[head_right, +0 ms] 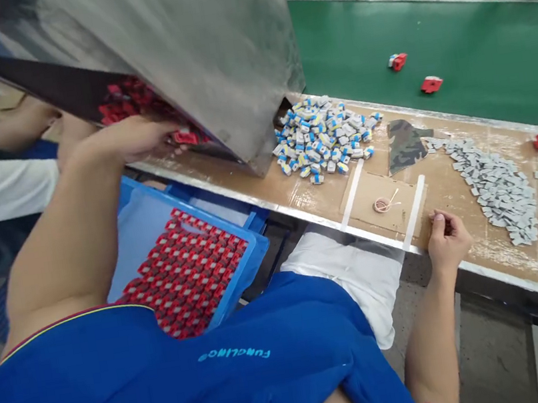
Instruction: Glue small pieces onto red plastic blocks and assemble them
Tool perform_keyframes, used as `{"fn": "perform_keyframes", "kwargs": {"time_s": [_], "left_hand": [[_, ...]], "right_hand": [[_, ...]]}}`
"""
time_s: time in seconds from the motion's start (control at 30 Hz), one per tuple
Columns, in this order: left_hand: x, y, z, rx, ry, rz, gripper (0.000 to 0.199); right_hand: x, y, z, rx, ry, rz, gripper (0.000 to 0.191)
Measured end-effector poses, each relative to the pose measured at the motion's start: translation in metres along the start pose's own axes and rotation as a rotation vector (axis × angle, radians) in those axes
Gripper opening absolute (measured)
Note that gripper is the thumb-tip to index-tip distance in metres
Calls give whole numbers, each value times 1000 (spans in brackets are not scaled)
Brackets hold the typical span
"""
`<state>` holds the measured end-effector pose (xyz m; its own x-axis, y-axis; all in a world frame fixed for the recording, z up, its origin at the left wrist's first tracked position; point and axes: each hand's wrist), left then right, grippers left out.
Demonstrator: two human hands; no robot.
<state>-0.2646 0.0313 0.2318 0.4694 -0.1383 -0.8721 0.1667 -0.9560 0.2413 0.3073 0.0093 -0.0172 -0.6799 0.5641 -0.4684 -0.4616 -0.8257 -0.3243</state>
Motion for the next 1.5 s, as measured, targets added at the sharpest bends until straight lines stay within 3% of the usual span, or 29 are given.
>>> {"fn": "perform_keyframes", "kwargs": {"time_s": [0.03, 0.1, 0.2, 0.3, 0.37, 0.43, 0.47, 0.57, 0.63, 0.77, 0.87, 0.97, 1.1, 1.17, 1.3, 1.4, 1.5], "left_hand": [[5, 15, 0, -34, 98, 50, 56], [19, 42, -19, -8, 268, 209, 62], [49, 61, -83, 190, 238, 404, 63], [87, 55, -152, 343, 240, 574, 60], [115, 45, -189, 454, 233, 732, 56], [144, 36, -219, 561, 235, 869, 55], [157, 34, -232, 605, 245, 919, 57], [188, 35, -260, 670, 288, 983, 64], [196, 39, -270, 677, 324, 931, 68], [197, 45, -263, 763, 467, 672, 61], [206, 43, -234, 843, 594, 638, 50], [230, 43, -196, 800, 742, 582, 52], [267, 43, -153, 720, 865, 490, 36], [281, 41, -141, 640, 914, 459, 34], [305, 27, -132, 569, 923, 431, 37], [320, 13, -132, 620, 937, 389, 37], [329, 5, -130, 662, 986, 345, 35]], "right_hand": [[1, -2, 0, -8, -7, -1, 55], [3, -5, 0, -15, -27, 5, 53], [4, -1, 12, -12, -113, -39, 50], [-6, 23, 42, -34, -288, -105, 44], [-17, 49, 71, -127, -396, 63, 38], [-26, 73, 101, -278, -452, 296, 48], [-28, 81, 113, -335, -452, 335, 54], [-34, 90, 135, -398, -364, 155, 53], [-37, 88, 138, -360, -306, 62, 45], [-40, 88, 137, -117, -408, 55, 43], [-38, 92, 142, 39, -493, 65, 44], [-32, 96, 146, 97, -564, 281, 41], [-24, 97, 142, 110, -526, 571, 41], [-22, 92, 134, 88, -430, 539, 39], [-13, 66, 108, 73, -296, 252, 39], [6, 41, 90, 42, -291, 281, 47], [26, 26, 82, -52, -282, 318, 29]]}}
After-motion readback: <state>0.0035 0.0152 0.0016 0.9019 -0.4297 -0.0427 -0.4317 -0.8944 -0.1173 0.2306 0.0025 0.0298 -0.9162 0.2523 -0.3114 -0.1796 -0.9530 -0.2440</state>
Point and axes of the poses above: each hand's wrist, its own y-axis away from the middle knuckle, its own x-axis out of the palm, z = x × y, and after that the axes turned 5 degrees about -z, right-handed
